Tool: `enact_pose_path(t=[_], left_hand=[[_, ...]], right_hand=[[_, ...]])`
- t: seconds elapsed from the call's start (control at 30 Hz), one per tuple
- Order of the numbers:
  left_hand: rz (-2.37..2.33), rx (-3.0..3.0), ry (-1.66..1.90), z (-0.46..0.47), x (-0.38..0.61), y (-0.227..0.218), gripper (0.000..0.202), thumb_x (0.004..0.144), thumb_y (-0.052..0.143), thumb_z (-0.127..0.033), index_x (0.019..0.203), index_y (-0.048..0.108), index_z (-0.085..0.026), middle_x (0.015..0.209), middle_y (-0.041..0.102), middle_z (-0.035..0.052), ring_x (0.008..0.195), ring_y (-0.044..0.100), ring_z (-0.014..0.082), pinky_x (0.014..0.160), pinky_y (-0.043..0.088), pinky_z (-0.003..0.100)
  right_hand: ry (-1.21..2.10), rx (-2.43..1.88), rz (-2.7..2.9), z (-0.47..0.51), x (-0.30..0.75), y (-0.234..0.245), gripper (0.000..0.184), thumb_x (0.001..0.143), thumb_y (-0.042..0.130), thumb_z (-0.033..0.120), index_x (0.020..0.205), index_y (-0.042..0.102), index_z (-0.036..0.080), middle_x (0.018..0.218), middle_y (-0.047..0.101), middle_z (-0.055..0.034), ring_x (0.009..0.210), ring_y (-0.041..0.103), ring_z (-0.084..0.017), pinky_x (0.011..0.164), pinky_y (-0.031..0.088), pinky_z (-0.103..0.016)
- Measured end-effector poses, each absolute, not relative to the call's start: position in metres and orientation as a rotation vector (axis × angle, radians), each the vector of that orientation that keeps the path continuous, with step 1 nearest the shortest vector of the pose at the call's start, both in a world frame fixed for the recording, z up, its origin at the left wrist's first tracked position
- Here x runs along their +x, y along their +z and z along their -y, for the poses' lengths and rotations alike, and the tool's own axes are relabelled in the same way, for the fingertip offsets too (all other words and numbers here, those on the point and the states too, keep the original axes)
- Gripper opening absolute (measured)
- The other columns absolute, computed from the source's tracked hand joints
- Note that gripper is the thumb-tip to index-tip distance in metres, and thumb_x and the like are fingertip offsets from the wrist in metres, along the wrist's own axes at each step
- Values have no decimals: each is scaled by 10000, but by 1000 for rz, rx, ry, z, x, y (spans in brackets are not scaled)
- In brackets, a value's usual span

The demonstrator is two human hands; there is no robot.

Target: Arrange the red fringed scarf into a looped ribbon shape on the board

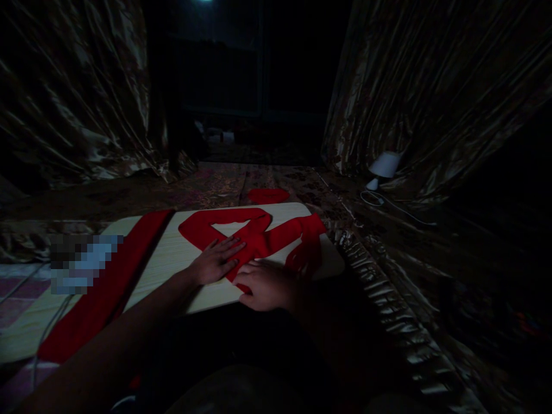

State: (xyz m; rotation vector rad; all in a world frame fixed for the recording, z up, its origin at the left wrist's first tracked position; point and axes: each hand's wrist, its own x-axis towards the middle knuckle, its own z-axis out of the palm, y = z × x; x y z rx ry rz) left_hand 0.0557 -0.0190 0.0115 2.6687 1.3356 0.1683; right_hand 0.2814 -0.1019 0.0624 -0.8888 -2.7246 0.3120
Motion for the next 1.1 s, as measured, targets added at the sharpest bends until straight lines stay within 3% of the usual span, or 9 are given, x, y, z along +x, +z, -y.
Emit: enact_pose_path(t=[0.13,0.27,0.4,0.47,0.53,0.7,0.87,1.0,1.1], left_hand=[[-1325,2681,175,18,55,10,632,1010,299,-564,1599,255,-341,1668,247,29,1553,177,257,1222,146,602],[-1327,2668,174,17,54,9,632,1010,276,-582,1598,257,-349,1668,248,18,1555,170,257,1226,140,599],[-1332,2672,160,17,55,10,631,1011,275,-572,1599,259,-343,1670,245,28,1555,170,255,1226,143,599],[-1337,2676,156,17,55,10,631,1010,286,-567,1598,264,-339,1670,245,31,1554,171,257,1224,146,601],[-1339,2677,159,16,56,10,632,1008,290,-567,1598,265,-339,1670,245,32,1555,171,254,1224,150,598],[-1334,2672,155,14,54,7,629,1009,276,-576,1595,273,-344,1670,245,32,1553,176,252,1228,141,589],[-1309,2671,177,15,53,7,644,1010,272,-578,1609,221,-348,1669,240,17,1555,167,247,1233,138,583],[-1346,2636,236,16,54,9,766,1002,274,-587,1637,63,-214,1669,222,87,1547,202,248,1245,152,548],[-1359,2626,206,16,55,9,765,998,269,-592,1628,163,-171,1658,253,102,1548,196,254,1250,138,548]], right_hand=[[278,-973,2817,99,283,61,155,791,704,291,900,687,182,963,675,-70,958,593,-218,944,415,-348],[447,-1085,2941,100,303,73,69,767,667,244,727,666,188,799,674,-20,777,591,-165,761,416,-282],[806,-1287,3014,98,323,89,40,757,668,219,748,694,190,714,673,28,613,540,-109,591,338,-238],[764,-1359,2902,94,324,90,52,785,645,204,778,693,186,707,668,28,598,528,-102,569,314,-235],[584,-1385,2730,90,320,86,91,837,601,202,807,684,181,743,673,10,637,545,-112,584,321,-239],[263,-1279,2588,81,305,67,208,865,646,243,1055,677,166,1084,681,-90,973,603,-188,791,394,-269],[467,-1423,2688,78,306,69,180,914,636,367,978,668,202,913,696,-32,782,603,-159,677,368,-257],[187,-1488,2579,64,312,70,183,942,535,182,1079,657,189,1025,699,-74,919,624,-187,790,413,-278],[61,-1335,2651,46,319,60,399,825,543,29,1184,653,163,1241,643,-124,1164,565,-224,983,408,-330]])
